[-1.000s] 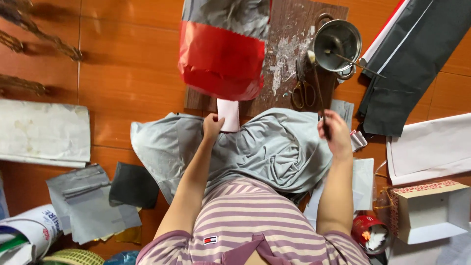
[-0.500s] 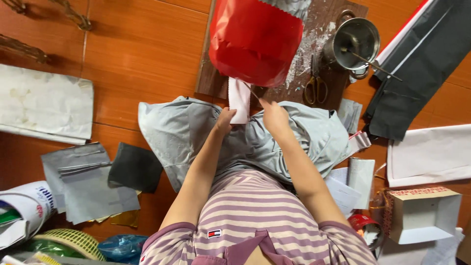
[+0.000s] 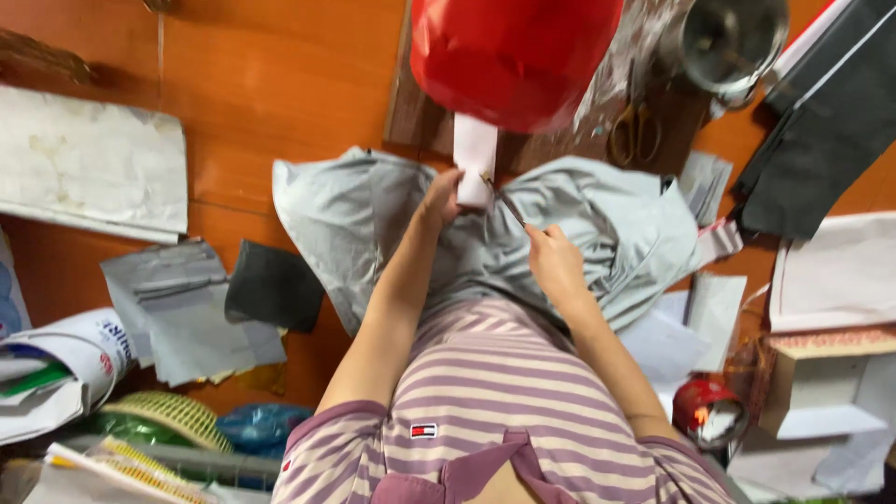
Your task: Apply red and white paper to a bamboo frame and trim excess using scissors.
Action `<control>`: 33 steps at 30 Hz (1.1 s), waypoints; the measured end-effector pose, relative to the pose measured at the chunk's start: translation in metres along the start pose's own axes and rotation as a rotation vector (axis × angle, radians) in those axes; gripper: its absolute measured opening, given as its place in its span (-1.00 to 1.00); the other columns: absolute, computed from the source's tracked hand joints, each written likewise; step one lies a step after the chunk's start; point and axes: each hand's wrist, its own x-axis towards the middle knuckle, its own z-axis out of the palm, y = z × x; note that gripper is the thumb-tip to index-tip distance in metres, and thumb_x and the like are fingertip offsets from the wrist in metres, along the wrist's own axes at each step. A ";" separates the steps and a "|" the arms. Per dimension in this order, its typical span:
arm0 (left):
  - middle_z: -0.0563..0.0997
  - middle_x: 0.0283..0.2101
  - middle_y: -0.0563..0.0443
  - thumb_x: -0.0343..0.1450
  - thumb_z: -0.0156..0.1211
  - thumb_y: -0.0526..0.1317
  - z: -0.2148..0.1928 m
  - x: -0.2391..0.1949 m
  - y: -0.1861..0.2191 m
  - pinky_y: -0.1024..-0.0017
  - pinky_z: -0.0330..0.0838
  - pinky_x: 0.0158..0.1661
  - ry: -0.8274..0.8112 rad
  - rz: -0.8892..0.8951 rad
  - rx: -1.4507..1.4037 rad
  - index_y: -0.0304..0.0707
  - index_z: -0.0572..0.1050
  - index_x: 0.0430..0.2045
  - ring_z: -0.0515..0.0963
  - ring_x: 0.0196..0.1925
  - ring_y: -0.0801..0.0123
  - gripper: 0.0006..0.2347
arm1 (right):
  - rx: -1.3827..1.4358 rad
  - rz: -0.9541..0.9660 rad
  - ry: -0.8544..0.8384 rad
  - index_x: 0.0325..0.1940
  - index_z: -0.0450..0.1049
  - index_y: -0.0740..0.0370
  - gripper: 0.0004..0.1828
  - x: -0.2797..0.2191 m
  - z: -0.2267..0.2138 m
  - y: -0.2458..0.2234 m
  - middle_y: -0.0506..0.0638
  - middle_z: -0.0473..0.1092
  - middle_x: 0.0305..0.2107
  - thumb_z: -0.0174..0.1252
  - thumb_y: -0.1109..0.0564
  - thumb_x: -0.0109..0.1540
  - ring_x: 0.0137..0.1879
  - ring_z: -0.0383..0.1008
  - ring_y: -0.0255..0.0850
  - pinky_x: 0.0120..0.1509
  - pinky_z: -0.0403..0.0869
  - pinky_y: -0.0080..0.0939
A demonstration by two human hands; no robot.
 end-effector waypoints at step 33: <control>0.51 0.15 -0.37 0.57 -0.27 -0.16 0.022 -0.034 0.011 -0.18 0.49 0.08 -0.085 -0.064 0.070 -0.56 0.25 0.23 0.57 0.12 -0.17 -0.58 | 0.215 -0.071 0.233 0.32 0.40 0.23 -0.43 0.151 0.073 0.001 0.43 0.48 -0.34 -0.01 0.33 0.20 -0.19 0.49 0.37 -0.10 0.43 0.31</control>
